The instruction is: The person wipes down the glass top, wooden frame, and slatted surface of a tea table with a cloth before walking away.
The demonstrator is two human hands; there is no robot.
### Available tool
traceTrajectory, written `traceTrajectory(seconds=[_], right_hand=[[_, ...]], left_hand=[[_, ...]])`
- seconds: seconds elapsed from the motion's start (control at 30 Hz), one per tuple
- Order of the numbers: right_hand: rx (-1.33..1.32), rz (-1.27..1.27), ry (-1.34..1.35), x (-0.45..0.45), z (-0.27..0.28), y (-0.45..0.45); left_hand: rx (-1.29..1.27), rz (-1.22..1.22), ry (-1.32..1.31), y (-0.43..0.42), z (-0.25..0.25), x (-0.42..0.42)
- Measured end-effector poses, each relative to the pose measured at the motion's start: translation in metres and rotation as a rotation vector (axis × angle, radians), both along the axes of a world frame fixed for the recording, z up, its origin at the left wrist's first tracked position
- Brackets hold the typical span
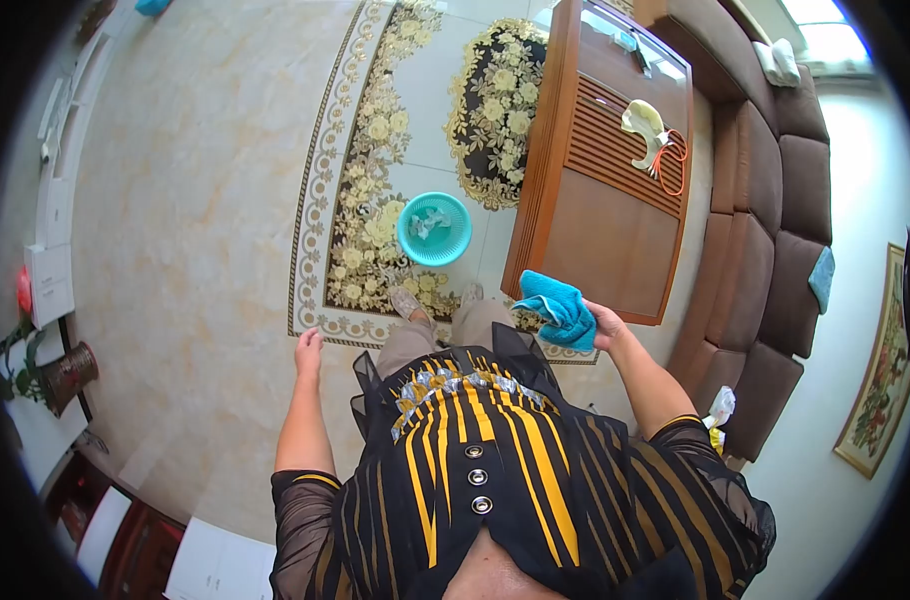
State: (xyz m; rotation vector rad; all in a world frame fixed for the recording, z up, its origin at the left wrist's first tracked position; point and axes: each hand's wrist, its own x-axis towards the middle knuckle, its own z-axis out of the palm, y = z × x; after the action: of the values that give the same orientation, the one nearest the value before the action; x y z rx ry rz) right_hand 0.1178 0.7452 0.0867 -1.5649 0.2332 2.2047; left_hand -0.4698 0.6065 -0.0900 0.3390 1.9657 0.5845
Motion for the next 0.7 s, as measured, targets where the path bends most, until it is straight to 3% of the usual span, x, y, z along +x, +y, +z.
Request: traceTrajectory(seconds=[0.17, 0.37, 0.5, 0.7], right_hand=[[0.085, -0.092, 0.024, 0.003, 0.015, 0.013], [0.089, -0.125, -0.065, 0.031, 0.011, 0.063], [0.086, -0.079, -0.031, 0.062, -0.008, 0.134], [0.161, -0.070, 0.140, 0.115, -0.048, 0.251]], left_hand=[[0.100, -0.248, -0.167, 0.064, -0.002, 0.045], [0.131, -0.443, -0.119, 0.115, -0.013, 0.093], [0.038, -0.494, -0.164, 0.157, -0.007, 0.115], [-0.036, -0.554, -0.021, 0.236, 0.025, 0.145]])
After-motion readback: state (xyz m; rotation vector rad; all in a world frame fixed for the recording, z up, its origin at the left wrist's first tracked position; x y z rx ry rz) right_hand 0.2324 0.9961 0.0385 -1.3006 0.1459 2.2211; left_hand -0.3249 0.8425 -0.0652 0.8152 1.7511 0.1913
